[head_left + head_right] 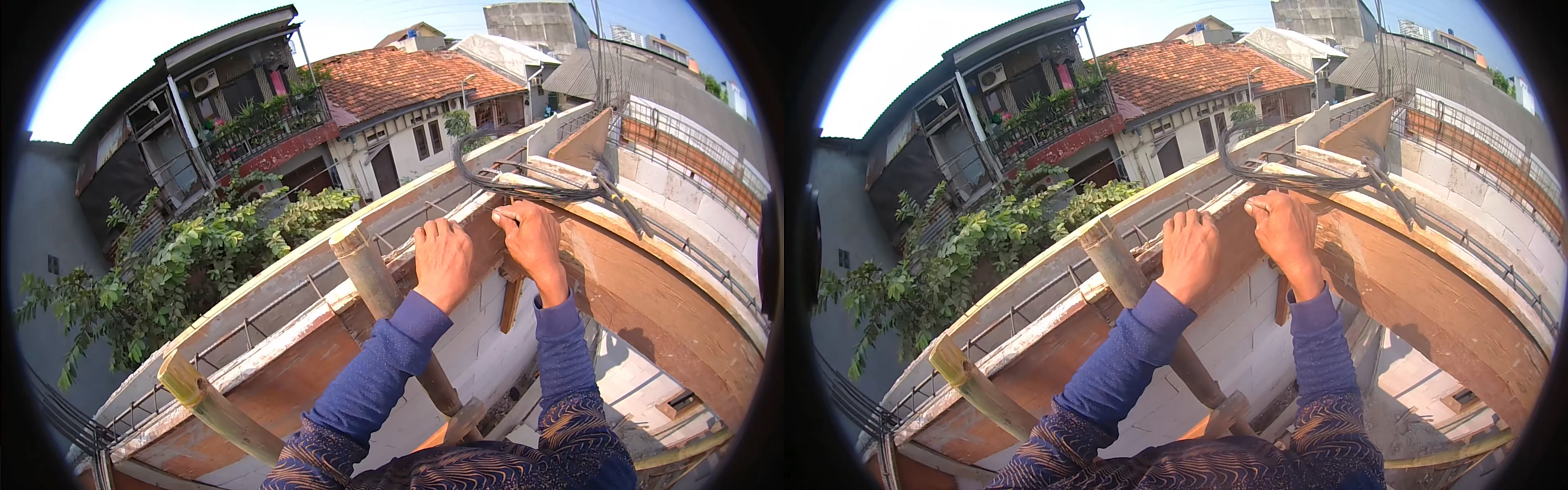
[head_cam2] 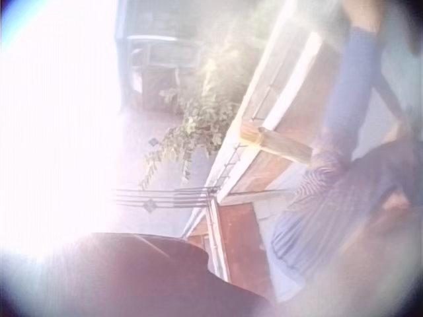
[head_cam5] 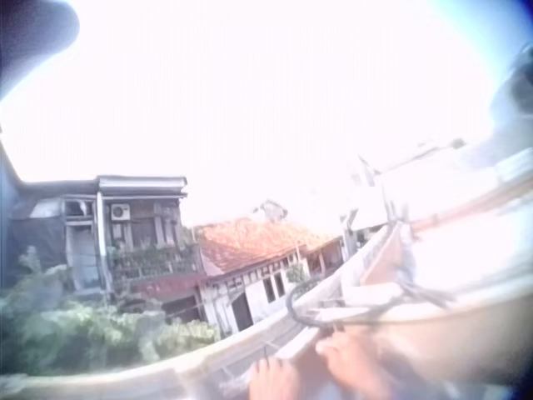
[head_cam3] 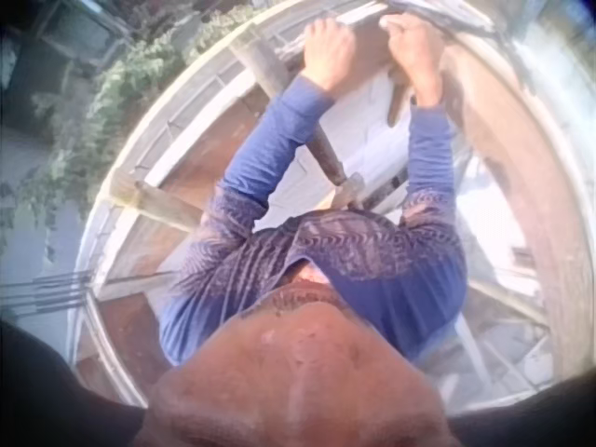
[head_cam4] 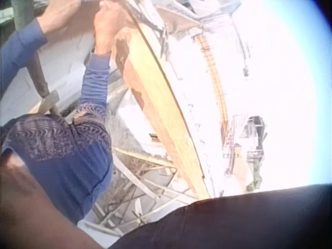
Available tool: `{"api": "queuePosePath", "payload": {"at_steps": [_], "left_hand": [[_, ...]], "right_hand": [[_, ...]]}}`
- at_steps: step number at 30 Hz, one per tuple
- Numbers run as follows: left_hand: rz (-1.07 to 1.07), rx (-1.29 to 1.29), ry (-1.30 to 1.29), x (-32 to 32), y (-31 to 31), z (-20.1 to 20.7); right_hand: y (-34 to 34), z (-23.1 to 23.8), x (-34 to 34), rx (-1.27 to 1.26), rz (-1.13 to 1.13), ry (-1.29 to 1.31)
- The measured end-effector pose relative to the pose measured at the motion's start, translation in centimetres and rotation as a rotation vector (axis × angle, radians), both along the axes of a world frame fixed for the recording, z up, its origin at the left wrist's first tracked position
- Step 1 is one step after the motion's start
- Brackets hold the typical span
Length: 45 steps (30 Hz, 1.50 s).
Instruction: The person secures rebar cages to wooden formwork by twisting thin wire with pliers while standing on a construction scaffold.
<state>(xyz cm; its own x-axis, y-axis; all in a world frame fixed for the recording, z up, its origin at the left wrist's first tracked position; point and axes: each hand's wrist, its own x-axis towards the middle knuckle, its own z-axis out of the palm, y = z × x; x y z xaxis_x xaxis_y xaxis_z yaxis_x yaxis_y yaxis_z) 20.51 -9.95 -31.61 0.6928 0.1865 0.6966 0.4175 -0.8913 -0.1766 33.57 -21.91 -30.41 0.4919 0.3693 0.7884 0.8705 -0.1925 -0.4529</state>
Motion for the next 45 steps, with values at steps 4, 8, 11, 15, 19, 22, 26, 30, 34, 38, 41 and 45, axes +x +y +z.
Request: {"api": "queuePosePath", "payload": {"at_steps": [4, 8, 11, 15, 19, 22, 26, 30, 34, 38, 41, 45], "left_hand": [[-0.064, -0.090, -0.117, -4.5, 0.0, 5.1], [-0.028, -0.243, -0.167, -7.0, 3.1, 12.1], [-0.006, -0.417, -0.060, -8.6, 5.5, 16.4], [-0.072, -0.547, 0.128, -6.4, 9.9, 17.7], [0.003, -0.488, 0.328, -1.9, 17.7, 13.0], [-0.022, -0.684, 0.454, -0.4, 18.6, 11.2], [-0.018, -0.646, 0.569, 0.0, 18.8, 11.4], [0.000, -0.623, 0.606, -0.5, 19.5, 11.3], [-0.047, -0.673, 0.521, -0.7, 19.5, 9.8], [-0.084, -0.685, 0.442, -1.4, 19.5, 9.4], [-0.170, -0.686, 0.362, -1.2, 21.7, 7.6], [-0.242, -0.835, 0.157, -0.2, 20.1, 6.2]], "right_hand": [[0.1, 1.1, -0.3, -0.064, -0.018, -0.123], [1.3, 1.5, 1.0, -0.092, 0.064, -0.106], [3.2, 2.5, 0.9, -0.156, 0.097, -0.009], [6.2, 3.2, 1.5, -0.214, 0.107, -0.052], [10.4, 3.1, 1.4, -0.300, 0.118, -0.075], [12.1, 2.6, 2.4, -0.350, 0.099, -0.098], [12.7, 2.0, 2.5, -0.324, 0.145, -0.123], [12.1, 2.5, 1.8, -0.291, 0.167, -0.154], [11.6, 2.3, 1.7, -0.267, 0.184, -0.169], [12.5, 1.7, 2.0, -0.283, 0.105, -0.264], [12.6, 1.9, 1.7, -0.266, 0.137, -0.211], [11.2, 2.6, 1.7, -0.274, 0.158, -0.103]]}}
